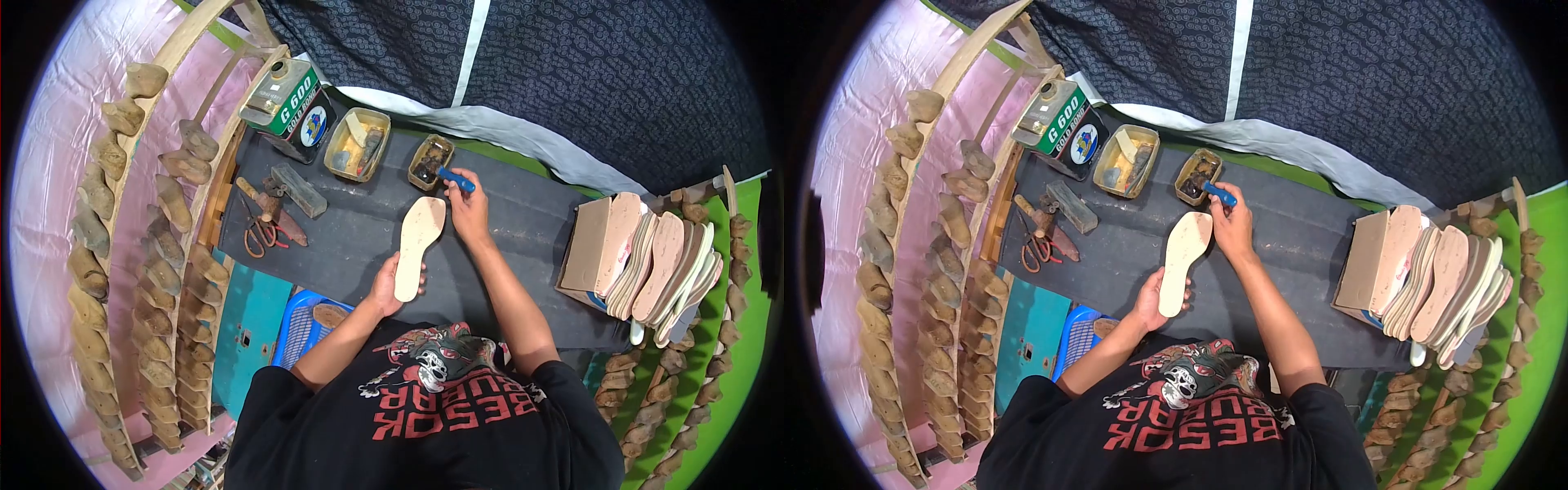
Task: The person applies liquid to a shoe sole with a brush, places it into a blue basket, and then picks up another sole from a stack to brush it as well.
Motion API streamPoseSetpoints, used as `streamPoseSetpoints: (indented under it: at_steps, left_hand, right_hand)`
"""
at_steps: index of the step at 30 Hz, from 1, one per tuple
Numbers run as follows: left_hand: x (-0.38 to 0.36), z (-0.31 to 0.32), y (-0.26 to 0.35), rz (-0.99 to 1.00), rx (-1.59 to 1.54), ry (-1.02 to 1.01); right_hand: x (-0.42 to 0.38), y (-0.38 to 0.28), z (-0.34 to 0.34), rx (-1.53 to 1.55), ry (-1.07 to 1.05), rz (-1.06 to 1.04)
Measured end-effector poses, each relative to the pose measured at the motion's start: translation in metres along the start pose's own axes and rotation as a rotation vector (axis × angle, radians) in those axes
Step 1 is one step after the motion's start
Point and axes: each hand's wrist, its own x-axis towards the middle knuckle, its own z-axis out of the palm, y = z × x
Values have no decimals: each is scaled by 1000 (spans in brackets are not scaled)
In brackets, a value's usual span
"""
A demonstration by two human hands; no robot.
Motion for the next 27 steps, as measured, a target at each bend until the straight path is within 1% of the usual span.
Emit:
streamPoseSetpoints:
  at_steps: [5, 8, 11, 14, 17, 20, 23, 27]
  left_hand:
    - [-4, -4, -3, 26, -17, 1]
    - [-6, -6, -5, 44, -48, 3]
    - [-6, 2, 1, 51, -59, 23]
    - [-6, 6, 2, 59, -65, 27]
    - [-5, 10, 3, 64, -50, 22]
    - [-1, 10, 3, 53, -42, -7]
    - [-3, 10, 0, 42, -39, 8]
    - [-1, 10, 3, 48, -35, 6]
  right_hand:
    - [-13, -6, 3, 131, 12, -34]
    - [-10, 1, 5, 159, 8, -8]
    - [-10, -6, 2, 79, -19, -5]
    - [-9, 1, 2, 117, 1, -46]
    - [-9, 0, 0, 157, 1, -10]
    - [-14, -6, 2, 264, 58, -58]
    - [-15, -8, 1, 204, 26, -32]
    - [-14, -2, 2, 226, 42, -51]
